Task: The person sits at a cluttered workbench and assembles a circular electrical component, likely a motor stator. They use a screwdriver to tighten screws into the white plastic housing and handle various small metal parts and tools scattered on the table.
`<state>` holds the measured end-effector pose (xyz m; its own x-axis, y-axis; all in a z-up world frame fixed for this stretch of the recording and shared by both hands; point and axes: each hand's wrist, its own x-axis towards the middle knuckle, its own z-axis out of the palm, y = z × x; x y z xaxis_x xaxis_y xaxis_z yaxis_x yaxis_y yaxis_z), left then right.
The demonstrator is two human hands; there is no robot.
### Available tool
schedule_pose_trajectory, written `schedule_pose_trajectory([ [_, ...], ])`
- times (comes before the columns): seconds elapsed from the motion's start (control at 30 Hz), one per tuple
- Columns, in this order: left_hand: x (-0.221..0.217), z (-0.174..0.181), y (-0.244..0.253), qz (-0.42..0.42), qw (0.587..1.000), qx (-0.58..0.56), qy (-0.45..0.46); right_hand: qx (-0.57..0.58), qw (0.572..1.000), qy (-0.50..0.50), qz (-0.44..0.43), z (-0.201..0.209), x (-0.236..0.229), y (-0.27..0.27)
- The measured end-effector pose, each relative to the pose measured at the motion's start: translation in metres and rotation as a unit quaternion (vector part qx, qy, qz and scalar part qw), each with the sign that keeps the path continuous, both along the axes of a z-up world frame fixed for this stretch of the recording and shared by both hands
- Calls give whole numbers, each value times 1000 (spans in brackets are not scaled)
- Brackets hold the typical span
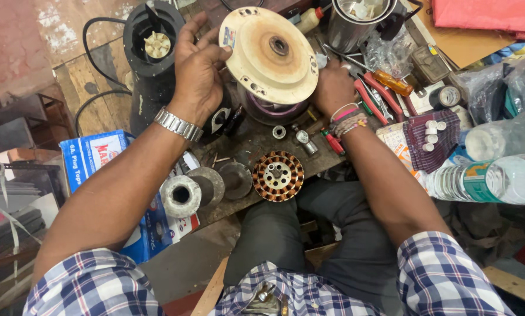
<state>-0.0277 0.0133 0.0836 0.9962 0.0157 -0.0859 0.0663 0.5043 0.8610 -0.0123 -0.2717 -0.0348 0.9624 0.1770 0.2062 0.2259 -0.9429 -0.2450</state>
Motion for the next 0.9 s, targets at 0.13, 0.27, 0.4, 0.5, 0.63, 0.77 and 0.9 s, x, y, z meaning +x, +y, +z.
schedule_pose_trajectory([
  [0.13,-2,0,0,2,1000,9,5,58,995,-60,49,2,6,-15],
  [0.27,-1,-4,-3,2,1000,8,0,297,949,102,-31,3,15,-21],
  [0.4,0,-11,-8,-13,1000,-3,0,674,676,291,-58,33,6,-27],
  [0.5,4,-23,-13,-39,999,18,11,692,631,349,-35,54,-7,-34],
  [0.63,17,-64,-18,-51,993,99,27,667,680,305,-16,39,-10,-33],
  [0.77,28,-105,-18,-64,983,169,-2,647,696,307,-45,15,-7,-33],
  [0.9,29,-110,-22,-67,963,253,66,630,710,306,-80,-1,-3,-32],
])
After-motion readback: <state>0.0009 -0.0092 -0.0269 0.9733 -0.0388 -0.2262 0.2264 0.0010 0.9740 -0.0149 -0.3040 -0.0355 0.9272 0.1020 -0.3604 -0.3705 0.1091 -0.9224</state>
